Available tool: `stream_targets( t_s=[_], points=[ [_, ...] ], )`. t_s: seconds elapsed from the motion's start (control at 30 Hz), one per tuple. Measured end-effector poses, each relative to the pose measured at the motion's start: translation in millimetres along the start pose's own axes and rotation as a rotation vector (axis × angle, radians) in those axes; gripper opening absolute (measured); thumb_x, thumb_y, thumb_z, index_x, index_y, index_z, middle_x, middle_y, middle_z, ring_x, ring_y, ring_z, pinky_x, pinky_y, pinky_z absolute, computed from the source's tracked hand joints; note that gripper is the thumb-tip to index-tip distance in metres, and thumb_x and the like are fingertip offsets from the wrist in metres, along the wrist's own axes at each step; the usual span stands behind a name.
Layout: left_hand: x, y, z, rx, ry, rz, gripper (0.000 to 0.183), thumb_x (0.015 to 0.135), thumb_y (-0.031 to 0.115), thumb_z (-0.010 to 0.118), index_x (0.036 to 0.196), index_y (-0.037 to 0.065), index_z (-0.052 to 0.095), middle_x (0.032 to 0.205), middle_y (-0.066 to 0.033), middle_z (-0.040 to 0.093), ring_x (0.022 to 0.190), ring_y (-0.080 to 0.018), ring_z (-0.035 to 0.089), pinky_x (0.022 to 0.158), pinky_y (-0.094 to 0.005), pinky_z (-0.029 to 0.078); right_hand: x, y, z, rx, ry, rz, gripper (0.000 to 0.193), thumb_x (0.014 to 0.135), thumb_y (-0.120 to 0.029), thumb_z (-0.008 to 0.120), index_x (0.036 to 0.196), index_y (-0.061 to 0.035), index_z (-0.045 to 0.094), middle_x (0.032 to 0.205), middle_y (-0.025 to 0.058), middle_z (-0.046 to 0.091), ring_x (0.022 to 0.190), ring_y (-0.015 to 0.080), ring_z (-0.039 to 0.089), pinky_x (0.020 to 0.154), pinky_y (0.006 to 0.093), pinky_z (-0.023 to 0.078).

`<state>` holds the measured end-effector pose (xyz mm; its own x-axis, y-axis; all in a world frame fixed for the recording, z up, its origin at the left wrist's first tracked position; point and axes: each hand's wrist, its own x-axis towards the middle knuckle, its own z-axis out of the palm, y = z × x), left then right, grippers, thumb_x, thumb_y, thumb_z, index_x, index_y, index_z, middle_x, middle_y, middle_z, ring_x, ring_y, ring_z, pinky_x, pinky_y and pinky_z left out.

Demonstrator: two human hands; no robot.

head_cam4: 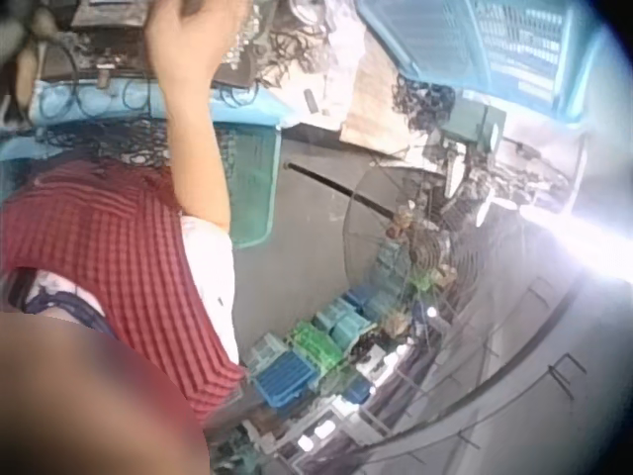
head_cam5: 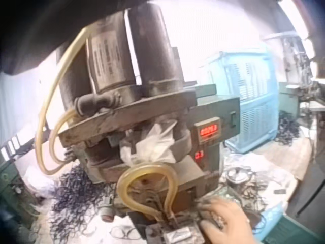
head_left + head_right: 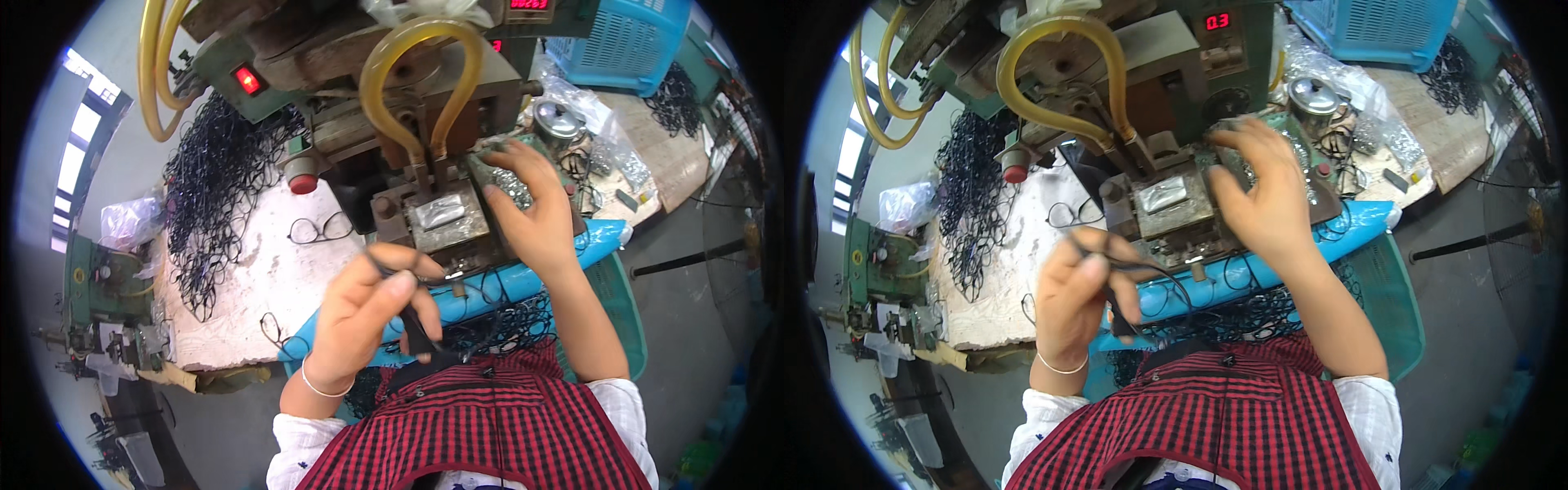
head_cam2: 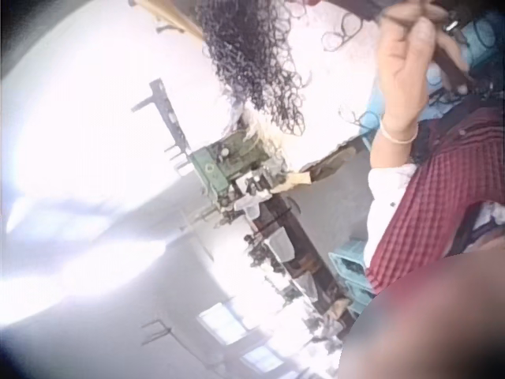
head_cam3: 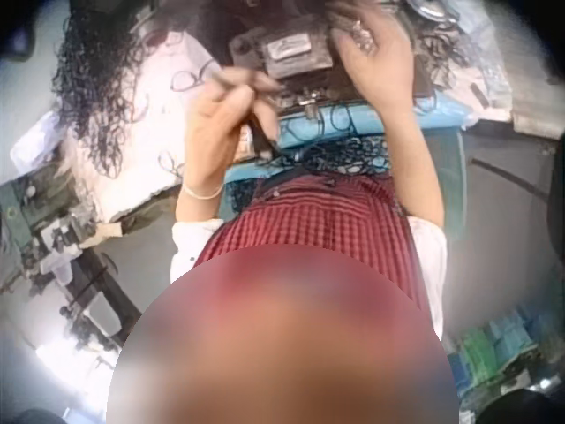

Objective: The person repeatedly picks black wire loops and small metal pieces, places them into a press machine, and removes the assembled units. The person handles the items one at a time and places finished pieces into a pile on the table.

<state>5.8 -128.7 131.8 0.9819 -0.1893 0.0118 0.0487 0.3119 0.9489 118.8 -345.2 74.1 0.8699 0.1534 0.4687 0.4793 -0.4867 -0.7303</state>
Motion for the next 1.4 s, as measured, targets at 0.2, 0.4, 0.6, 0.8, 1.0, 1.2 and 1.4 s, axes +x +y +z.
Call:
stream_targets(
  t_s=[0.2,0.4,0.6,0.8,1.0,1.2,1.4],
  points=[
    [24,-17,7,-0.279,-0.067,-0.479,0.038,0.11,0.02,0.04,0.125,-0.01,0.059,0.075,-0.012,0.067,0.051,-0.0141,0.061,0.035,-0.0214,0.047,-27,92,2,-0.602,0.124,-0.039,0.018,0.079,-0.015,0.078,0.092,-0.0043,0.072,0.128,0.0227,0.064,0.133,0.0414,0.051,0.099,0.0515,0.047],
    [24,-27,20,-0.23,0.067,-0.499,0.041,0.11,0.024,0.04,0.126,-0.008,0.059,0.069,-0.0101,0.065,0.052,-0.0139,0.062,0.036,-0.0229,0.048,-17,96,0,-0.47,0.17,0.043,0.012,0.083,-0.014,0.076,0.092,-0.0079,0.071,0.119,0.016,0.067,0.116,0.0386,0.06,0.094,0.0475,0.05],
    [24,-32,18,-0.185,-0.003,-0.459,0.043,0.111,0.031,0.042,0.124,-0.006,0.059,0.073,-0.0109,0.068,0.048,-0.0172,0.063,0.039,-0.0237,0.049,9,101,8,-0.652,-0.185,-0.352,0.026,0.08,-0.011,0.071,0.103,-0.0028,0.064,0.135,0.0189,0.058,0.126,0.0405,0.055,0.093,0.0504,0.05],
    [-19,-66,-58,0.523,0.205,-0.062,0.023,0.104,0.019,0.06,0.111,-0.001,0.068,0.09,-0.0097,0.075,0.078,-0.0165,0.072,0.065,-0.0265,0.055,-1,112,7,-0.571,0.072,-0.205,0.014,0.089,-0.014,0.071,0.097,-0.0028,0.069,0.099,0.0156,0.071,0.094,0.0342,0.067,0.08,0.0417,0.054],
    [-63,-56,-190,1.334,0.779,0.177,0.013,0.09,0.007,0.071,0.103,0.004,0.073,0.11,-0.0102,0.072,0.101,-0.0248,0.068,0.085,-0.0332,0.054,3,96,18,-0.102,0.135,0.101,0.016,0.091,-0.011,0.071,0.104,-0.002,0.069,0.091,0.0096,0.075,0.083,0.0186,0.071,0.08,0.0306,0.054],
    [18,-95,-204,1.538,0.35,0.257,0.038,0.075,0.0,0.072,0.11,0.014,0.07,0.149,-0.0143,0.053,0.123,-0.0409,0.054,0.106,-0.0443,0.045,7,93,33,0.081,0.141,0.187,0.014,0.089,-0.01,0.073,0.1,-0.0008,0.075,0.086,0.0079,0.075,0.078,0.0131,0.069,0.075,0.0278,0.053],
    [21,-127,-213,1.367,0.581,0.132,0.02,0.08,0.004,0.07,0.099,0.004,0.064,0.101,-0.0168,0.069,0.096,-0.0362,0.065,0.089,-0.0413,0.052,-20,53,-16,0.495,-0.031,0.458,0.014,0.085,-0.002,0.078,0.099,0.0001,0.076,0.093,0.0049,0.075,0.085,0.0103,0.069,0.079,0.0248,0.054]
  ],
)
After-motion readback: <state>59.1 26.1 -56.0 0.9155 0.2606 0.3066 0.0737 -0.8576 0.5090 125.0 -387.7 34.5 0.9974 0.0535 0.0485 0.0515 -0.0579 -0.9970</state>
